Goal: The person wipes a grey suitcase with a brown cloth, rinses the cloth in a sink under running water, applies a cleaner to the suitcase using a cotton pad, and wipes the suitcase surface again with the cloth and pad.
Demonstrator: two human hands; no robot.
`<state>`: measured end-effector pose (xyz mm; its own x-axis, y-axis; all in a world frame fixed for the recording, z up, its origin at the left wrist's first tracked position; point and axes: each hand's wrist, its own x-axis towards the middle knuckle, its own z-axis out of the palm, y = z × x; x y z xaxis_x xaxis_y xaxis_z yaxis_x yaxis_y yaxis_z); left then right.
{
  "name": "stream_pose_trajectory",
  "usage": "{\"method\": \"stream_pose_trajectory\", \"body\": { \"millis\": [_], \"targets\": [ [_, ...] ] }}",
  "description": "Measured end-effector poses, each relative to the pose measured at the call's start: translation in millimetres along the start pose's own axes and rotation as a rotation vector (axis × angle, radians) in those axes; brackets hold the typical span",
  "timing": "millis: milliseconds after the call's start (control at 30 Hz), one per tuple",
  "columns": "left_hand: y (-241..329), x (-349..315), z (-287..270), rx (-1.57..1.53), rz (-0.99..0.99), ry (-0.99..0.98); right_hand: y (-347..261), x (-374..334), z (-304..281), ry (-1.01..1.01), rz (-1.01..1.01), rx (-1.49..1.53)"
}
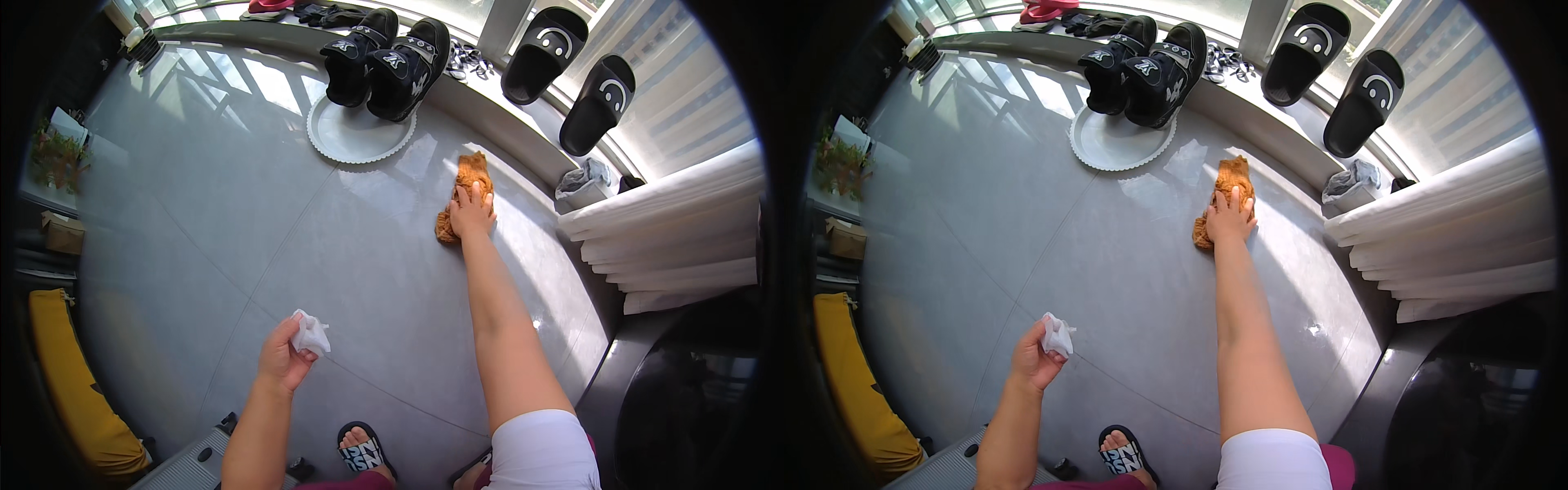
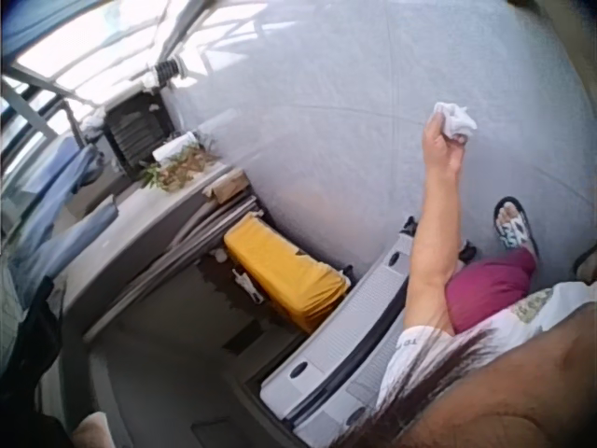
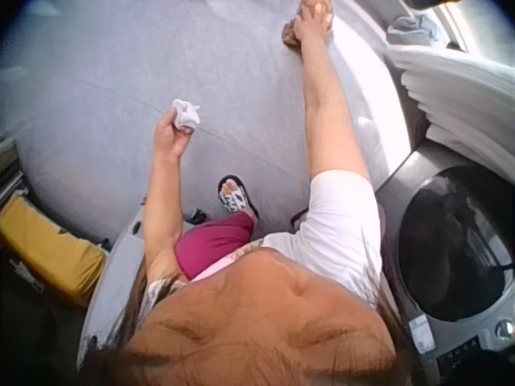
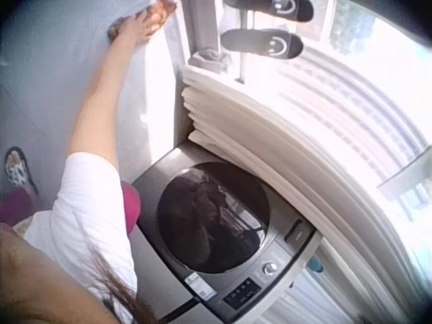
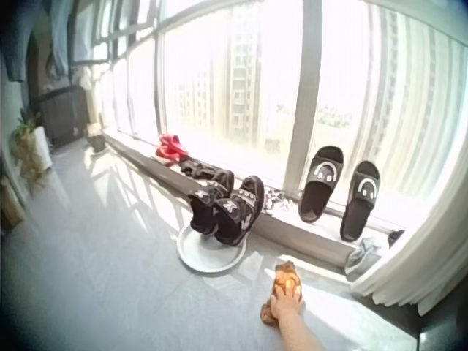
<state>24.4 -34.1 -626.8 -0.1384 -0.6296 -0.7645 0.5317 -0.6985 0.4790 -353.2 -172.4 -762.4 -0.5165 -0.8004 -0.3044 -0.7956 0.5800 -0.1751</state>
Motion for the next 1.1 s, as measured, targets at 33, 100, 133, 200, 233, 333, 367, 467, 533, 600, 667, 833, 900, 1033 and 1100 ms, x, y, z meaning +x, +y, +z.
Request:
{"method": "stream_pose_trajectory", "body": {
  "millis": [33,100,133,200,233,333,367,467,533,600,667,833,900,1033,1100],
  "targets": [
    [-1.2,1.5,5.4,0.009,-0.004,-0.012,34.0,-6.3,1.1,0.043,0.101,-0.071],
    [-1.6,6.2,20.4,0.031,-0.010,-0.033,105.1,-35.4,14.3,0.181,0.351,-0.011],
    [-1.5,8.5,25.5,0.032,-0.003,-0.039,136.5,-58.9,19.3,0.224,0.459,0.004],
    [-4.2,12.2,37.8,0.038,-0.002,-0.063,189.1,-114.1,31.1,0.264,0.696,-0.018],
    [-6.7,10.3,40.9,0.047,-0.015,-0.079,209.8,-142.3,36.7,0.242,0.803,0.011],
    [-5.6,15.0,48.7,0.073,-0.043,-0.140,236.5,-214.1,43.7,0.268,1.192,0.133],
    [-6.3,14.6,51.5,0.078,-0.053,-0.154,233.6,-221.9,42.3,0.272,1.199,0.132],
    [-10.8,17.6,52.8,0.063,-0.072,-0.177,206.3,-238.0,51.6,0.311,1.214,0.197],
    [-10.9,16.3,48.2,0.043,-0.071,-0.163,160.4,-239.9,62.4,0.314,0.994,0.141],
    [-10.4,14.7,45.3,0.020,-0.056,-0.132,105.3,-246.7,95.7,0.364,0.491,0.061],
    [-10.1,14.6,37.6,0.008,-0.039,-0.096,23.1,-249.2,86.2,0.110,0.154,0.115],
    [-13.5,10.6,43.1,0.009,-0.015,-0.072,-85.4,-217.9,94.7,-0.168,-0.710,-0.020],
    [-15.3,6.0,38.9,0.011,-0.019,-0.051,-84.1,-224.4,99.6,-0.216,-0.824,-0.070],
    [-22.2,11.5,45.2,0.015,-0.016,-0.085,9.0,-271.0,83.4,-0.342,-0.765,-0.030],
    [-31.3,9.9,70.7,0.037,-0.044,-0.135,83.0,-288.7,64.8,-0.249,-0.483,-0.045]
  ]
}}
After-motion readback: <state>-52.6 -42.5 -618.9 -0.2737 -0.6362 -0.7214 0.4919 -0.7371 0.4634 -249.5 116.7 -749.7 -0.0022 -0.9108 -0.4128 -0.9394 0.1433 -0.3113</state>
